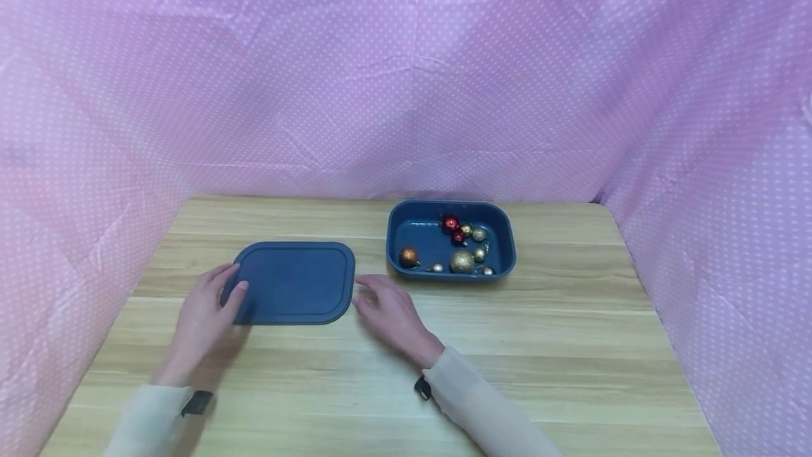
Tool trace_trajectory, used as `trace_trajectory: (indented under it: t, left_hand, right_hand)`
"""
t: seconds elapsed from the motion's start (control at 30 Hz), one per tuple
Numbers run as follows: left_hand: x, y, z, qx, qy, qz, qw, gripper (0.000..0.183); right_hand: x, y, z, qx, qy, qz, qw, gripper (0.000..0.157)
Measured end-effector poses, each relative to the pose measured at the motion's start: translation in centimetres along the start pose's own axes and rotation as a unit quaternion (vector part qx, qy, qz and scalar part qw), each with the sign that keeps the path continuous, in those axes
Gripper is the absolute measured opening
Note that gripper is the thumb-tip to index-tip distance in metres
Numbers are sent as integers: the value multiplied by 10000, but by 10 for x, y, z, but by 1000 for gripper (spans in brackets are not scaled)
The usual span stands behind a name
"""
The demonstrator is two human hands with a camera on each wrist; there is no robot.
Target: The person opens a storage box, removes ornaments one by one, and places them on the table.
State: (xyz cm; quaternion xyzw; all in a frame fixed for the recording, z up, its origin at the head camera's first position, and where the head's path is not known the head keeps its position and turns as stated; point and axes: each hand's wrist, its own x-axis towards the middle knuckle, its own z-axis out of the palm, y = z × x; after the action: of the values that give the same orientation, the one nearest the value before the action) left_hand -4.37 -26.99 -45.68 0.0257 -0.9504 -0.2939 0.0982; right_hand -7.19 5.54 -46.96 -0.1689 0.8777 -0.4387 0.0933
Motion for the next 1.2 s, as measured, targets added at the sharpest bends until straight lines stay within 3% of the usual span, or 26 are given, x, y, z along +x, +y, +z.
trace_trajectory:
  t: [0.3, 0.53, 0.7, 0.9, 1.2]
  left_hand:
    - [-6, 31, 21, -487, 253, 368, 9978, 54]
    - [-9, 54, 39, -696, 506, 971, 9916, 52]
    - [-10, 69, 48, -539, 546, 1413, 9870, 55]
    - [-3, 87, 60, -212, 173, 1730, 9845, 63]
    - [10, 115, 78, 420, -658, 1840, 9798, 80]
  right_hand:
    - [-21, 7, -18, -71, 479, -182, 9987, 42]
    - [-32, 15, -35, -325, 873, -700, 9932, 42]
    - [-37, 24, -52, -605, 1158, -1103, 9853, 42]
    - [-42, 37, -74, -966, 1493, -1478, 9729, 41]
    - [-42, 57, -99, -1389, 1715, -1354, 9659, 44]
